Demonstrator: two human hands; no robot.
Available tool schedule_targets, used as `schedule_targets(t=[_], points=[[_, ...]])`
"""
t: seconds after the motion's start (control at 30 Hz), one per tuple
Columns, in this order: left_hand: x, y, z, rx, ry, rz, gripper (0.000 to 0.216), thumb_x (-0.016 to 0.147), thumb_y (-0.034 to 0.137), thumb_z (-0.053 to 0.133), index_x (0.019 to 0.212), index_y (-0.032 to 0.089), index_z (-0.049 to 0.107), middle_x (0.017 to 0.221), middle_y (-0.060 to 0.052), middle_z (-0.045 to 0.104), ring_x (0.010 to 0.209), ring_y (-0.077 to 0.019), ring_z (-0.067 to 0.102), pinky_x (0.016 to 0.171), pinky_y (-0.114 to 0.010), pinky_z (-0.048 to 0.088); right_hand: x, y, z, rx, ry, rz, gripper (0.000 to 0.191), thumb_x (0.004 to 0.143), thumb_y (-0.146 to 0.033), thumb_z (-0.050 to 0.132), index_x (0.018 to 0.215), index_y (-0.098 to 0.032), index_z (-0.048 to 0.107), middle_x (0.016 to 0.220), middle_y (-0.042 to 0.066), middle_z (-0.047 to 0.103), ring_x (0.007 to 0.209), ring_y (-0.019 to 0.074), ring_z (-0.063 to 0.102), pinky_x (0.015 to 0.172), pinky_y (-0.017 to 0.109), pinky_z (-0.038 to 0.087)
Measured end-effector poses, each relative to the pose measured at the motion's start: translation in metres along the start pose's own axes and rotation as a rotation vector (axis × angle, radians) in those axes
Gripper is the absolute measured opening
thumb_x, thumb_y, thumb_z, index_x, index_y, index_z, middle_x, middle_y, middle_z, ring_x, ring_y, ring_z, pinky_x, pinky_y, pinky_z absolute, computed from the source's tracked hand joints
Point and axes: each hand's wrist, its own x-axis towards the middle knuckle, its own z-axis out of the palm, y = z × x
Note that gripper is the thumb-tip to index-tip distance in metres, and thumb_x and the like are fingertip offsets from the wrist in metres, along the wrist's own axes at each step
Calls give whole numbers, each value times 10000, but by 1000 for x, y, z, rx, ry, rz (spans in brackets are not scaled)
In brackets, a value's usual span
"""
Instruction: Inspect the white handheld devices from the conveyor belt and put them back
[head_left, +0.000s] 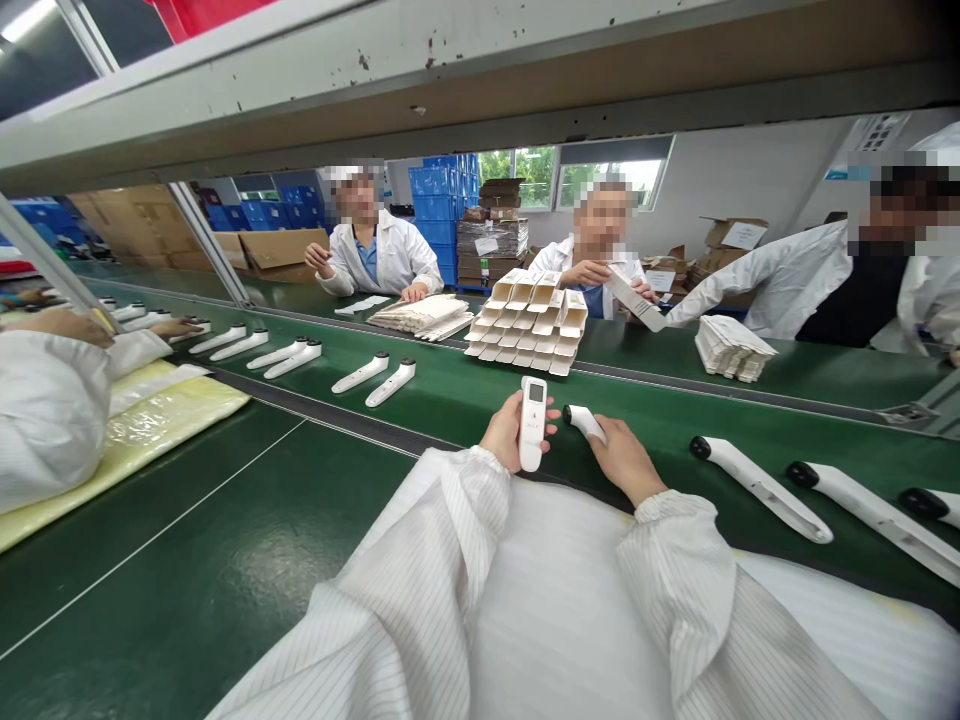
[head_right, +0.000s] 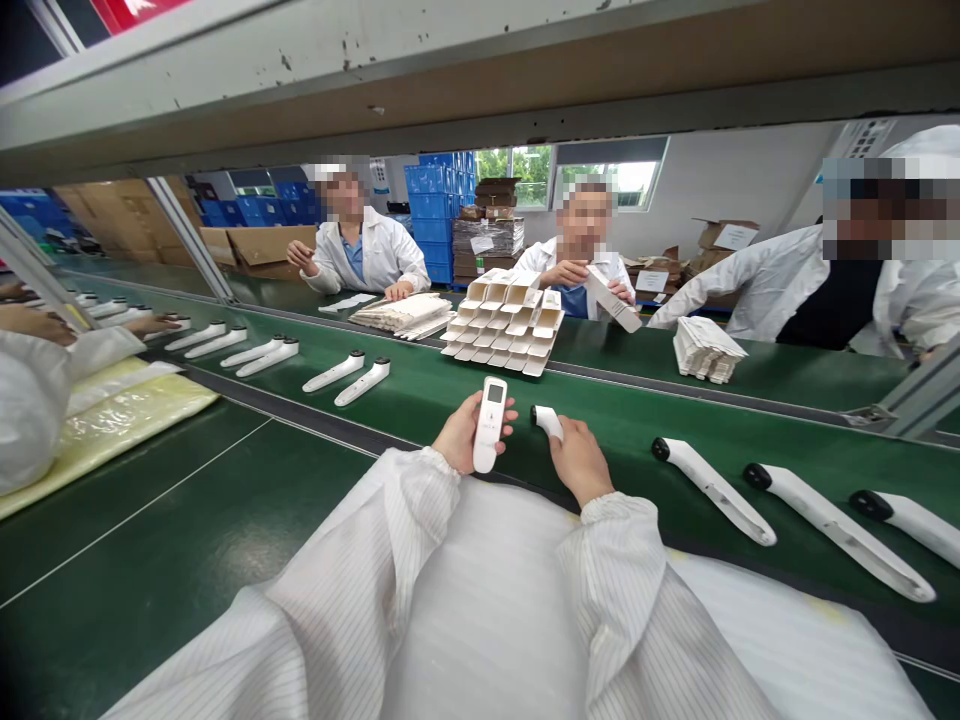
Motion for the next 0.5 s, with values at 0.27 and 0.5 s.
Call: schedule_targets(t=[0.27, 0.5], points=[[8, -19, 3, -6, 115, 140, 342, 695, 52, 539, 1010, 173, 593, 739, -14, 593, 641, -107, 543, 607, -208, 429, -16, -45, 4, 688, -265, -44, 341, 763, -448, 562, 1020, -234, 633, 952, 58, 665, 842, 219, 611, 780, 371, 496], [-2, -14, 8, 75, 30, 63, 335, 708, 90, 533, 1019, 182, 616, 804, -36, 612, 736, -148, 559, 668, -272, 440, -21, -57, -9, 1045, -386, 206, 349, 690, -419, 647, 976, -220, 643, 1019, 43, 658, 883, 203, 602, 708, 313, 505]])
